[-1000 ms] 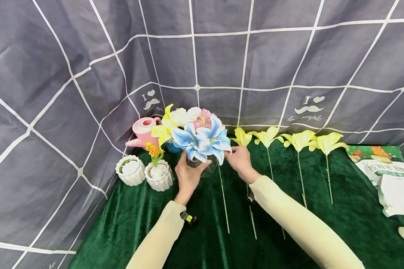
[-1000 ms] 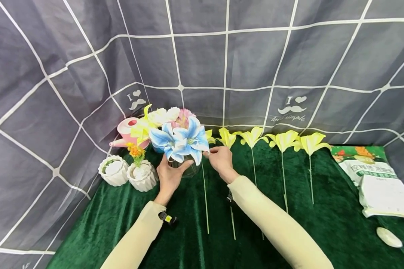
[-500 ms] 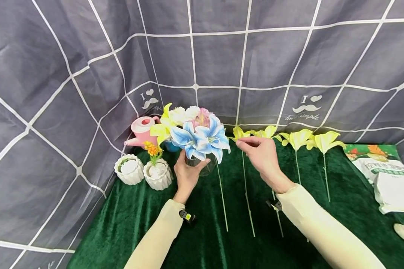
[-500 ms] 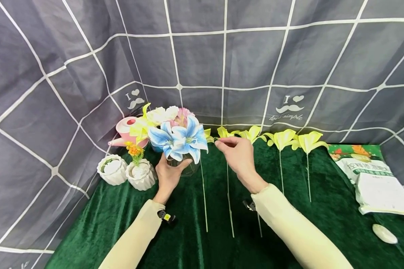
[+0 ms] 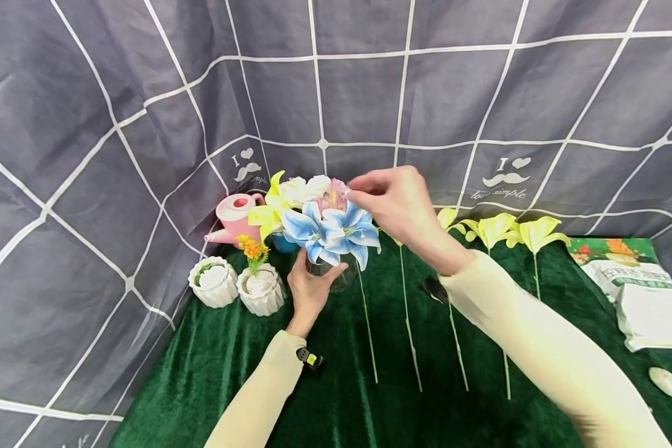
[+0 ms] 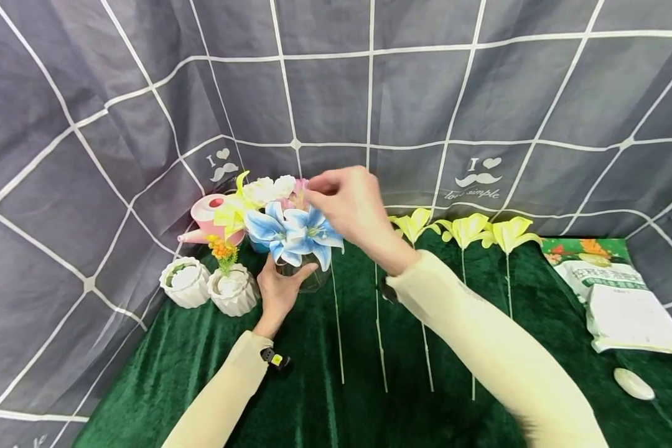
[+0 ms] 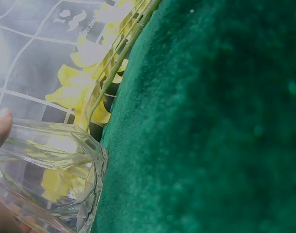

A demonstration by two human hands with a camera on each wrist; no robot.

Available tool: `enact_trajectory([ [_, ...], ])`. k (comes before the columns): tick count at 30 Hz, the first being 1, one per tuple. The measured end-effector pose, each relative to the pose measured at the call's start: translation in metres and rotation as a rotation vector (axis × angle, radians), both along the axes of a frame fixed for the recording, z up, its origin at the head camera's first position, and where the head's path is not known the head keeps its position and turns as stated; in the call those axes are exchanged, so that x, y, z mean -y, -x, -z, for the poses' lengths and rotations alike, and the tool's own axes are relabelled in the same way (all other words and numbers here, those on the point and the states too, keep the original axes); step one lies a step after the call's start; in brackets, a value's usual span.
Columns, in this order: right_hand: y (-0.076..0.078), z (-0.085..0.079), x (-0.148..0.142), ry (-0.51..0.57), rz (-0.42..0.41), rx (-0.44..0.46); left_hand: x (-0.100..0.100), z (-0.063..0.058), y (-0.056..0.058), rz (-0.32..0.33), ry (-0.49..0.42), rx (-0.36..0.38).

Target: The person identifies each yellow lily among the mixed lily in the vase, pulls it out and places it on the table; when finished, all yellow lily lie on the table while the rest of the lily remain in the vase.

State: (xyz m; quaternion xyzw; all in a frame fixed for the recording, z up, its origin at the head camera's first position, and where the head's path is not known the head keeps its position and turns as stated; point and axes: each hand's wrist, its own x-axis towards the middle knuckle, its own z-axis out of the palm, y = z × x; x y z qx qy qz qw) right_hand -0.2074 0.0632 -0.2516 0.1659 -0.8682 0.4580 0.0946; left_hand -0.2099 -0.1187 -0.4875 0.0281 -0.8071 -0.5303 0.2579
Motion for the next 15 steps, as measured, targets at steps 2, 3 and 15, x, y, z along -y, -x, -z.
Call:
enact_trajectory([
  [2,0.005,-0.006,0.018,-0.072,-0.067,-0.002,0.0,-0.001,0.0,-0.001,-0.001,0.004],
  [3,0.009,-0.008,0.026,-0.103,-0.104,-0.002,0.0,-0.001,0.001,-0.001,-0.002,0.005],
  [15,0.046,-0.005,0.098,-0.442,-0.383,-0.124,0.001,0.0,0.001,-0.015,-0.046,0.036],
])
